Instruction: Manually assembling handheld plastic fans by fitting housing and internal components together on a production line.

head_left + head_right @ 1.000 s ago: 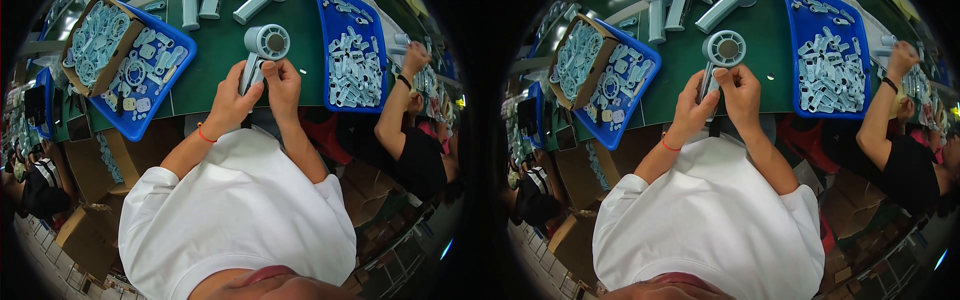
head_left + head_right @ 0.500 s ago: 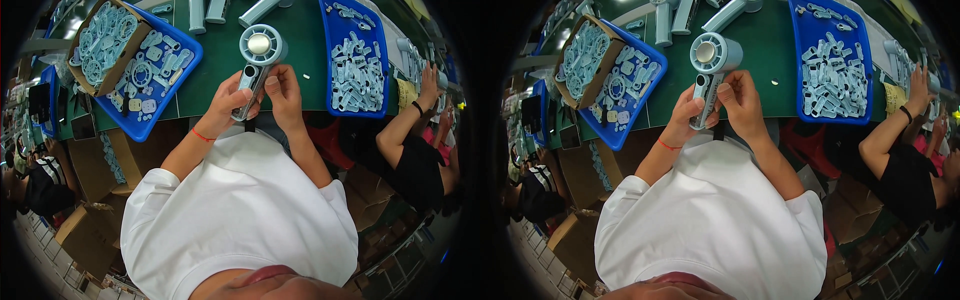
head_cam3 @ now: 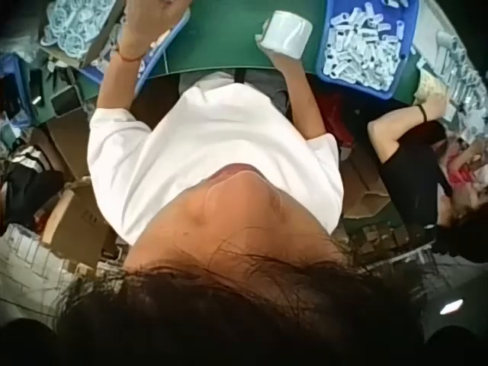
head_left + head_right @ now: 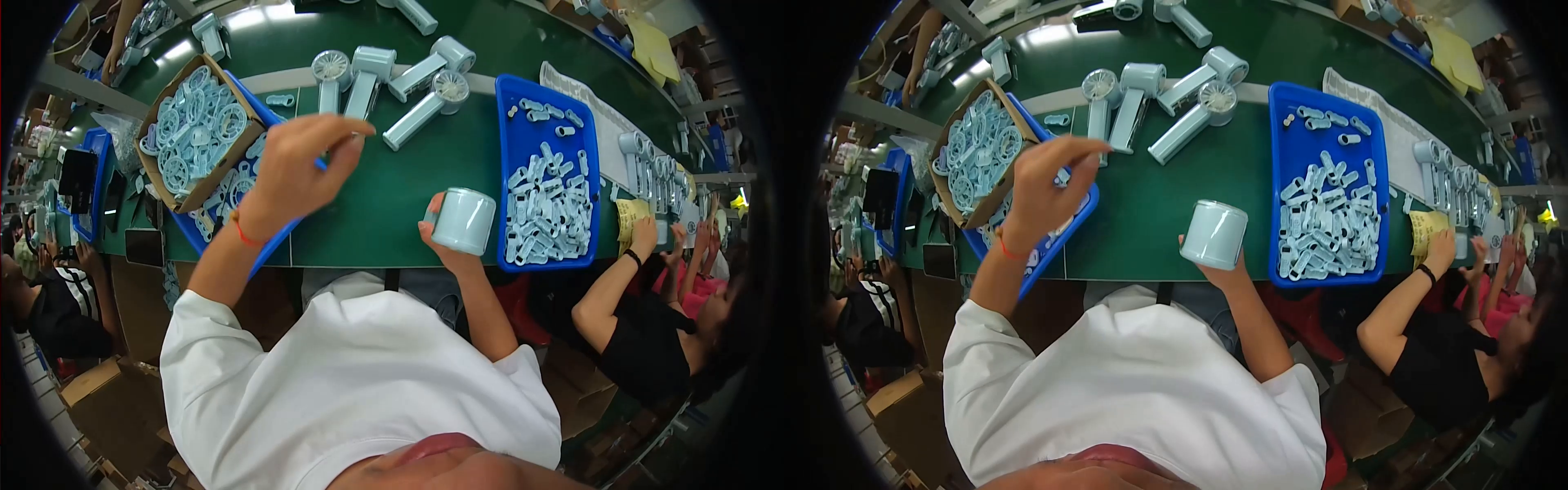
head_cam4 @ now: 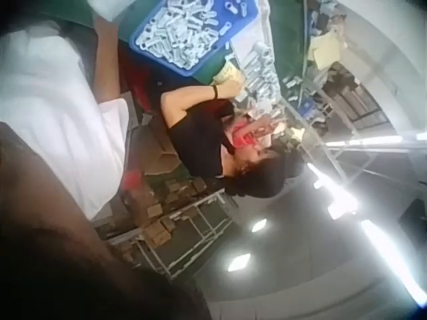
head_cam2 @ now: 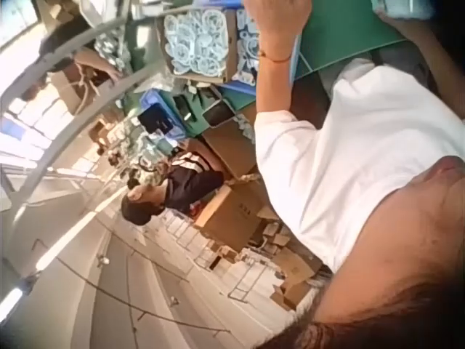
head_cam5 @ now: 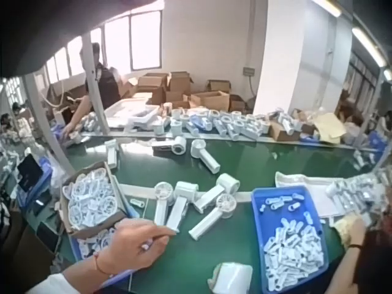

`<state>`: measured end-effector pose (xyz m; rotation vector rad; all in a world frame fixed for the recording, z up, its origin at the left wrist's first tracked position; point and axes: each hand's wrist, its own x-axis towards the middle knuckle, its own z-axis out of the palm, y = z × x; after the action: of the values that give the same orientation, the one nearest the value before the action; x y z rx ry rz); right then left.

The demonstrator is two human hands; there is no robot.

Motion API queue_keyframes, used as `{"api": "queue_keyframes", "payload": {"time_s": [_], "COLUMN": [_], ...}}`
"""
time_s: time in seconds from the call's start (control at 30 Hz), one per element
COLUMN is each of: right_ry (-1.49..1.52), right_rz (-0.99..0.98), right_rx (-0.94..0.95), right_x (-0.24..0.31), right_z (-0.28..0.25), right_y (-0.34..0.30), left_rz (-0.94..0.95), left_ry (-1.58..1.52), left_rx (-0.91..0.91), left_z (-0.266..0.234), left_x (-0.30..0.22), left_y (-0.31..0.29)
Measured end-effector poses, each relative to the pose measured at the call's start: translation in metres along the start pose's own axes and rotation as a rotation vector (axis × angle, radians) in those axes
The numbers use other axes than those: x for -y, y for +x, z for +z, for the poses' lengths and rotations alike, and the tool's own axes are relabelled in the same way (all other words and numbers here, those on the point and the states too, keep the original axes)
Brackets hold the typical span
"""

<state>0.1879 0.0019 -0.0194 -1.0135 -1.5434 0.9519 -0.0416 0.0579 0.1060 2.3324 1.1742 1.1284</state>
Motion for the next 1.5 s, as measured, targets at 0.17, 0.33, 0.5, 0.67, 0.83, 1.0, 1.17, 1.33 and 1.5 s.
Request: {"api": "queue_keyframes", "payload": {"time_s": [0.17,0.33,0.5,0.67,0.83,1.0,1.17,1.33,1.5], "right_ry": [0.258,-0.305,-0.234,0.033,0.015,-0.308,-0.048,-0.067,-0.205], "right_rz": [-0.407,-0.032,-0.109,-0.104,0.006,-0.185,-0.013,-0.035,-0.052], "right_rx": [-0.108,-0.040,0.037,0.063,0.006,0.061,-0.105,-0.108,-0.059], "right_x": [0.037,-0.007,-0.016,-0.027,-0.022,-0.012,-0.010,-0.004,-0.011], "right_z": [0.009,0.004,-0.006,-0.004,-0.005,-0.011,-0.004,-0.010,-0.008], "right_y": [0.024,-0.002,-0.006,-0.006,-0.004,0.001,-0.015,-0.016,-0.016], "left_rz": [0.006,0.230,0.384,0.443,0.846,1.132,1.004,0.004,-0.412], "left_ry": [0.505,1.053,1.036,0.675,0.489,0.514,0.500,0.341,0.790], "left_rx": [0.091,0.204,0.496,0.168,0.350,0.614,0.435,0.077,0.408], "left_z": [0.024,0.100,0.142,0.102,0.084,0.124,0.131,0.081,0.084], "left_x": [0.134,0.211,0.220,0.194,0.051,0.037,0.044,0.135,0.287], "left_y": [0.113,0.200,0.239,0.231,0.135,0.078,0.096,0.197,0.223]}}
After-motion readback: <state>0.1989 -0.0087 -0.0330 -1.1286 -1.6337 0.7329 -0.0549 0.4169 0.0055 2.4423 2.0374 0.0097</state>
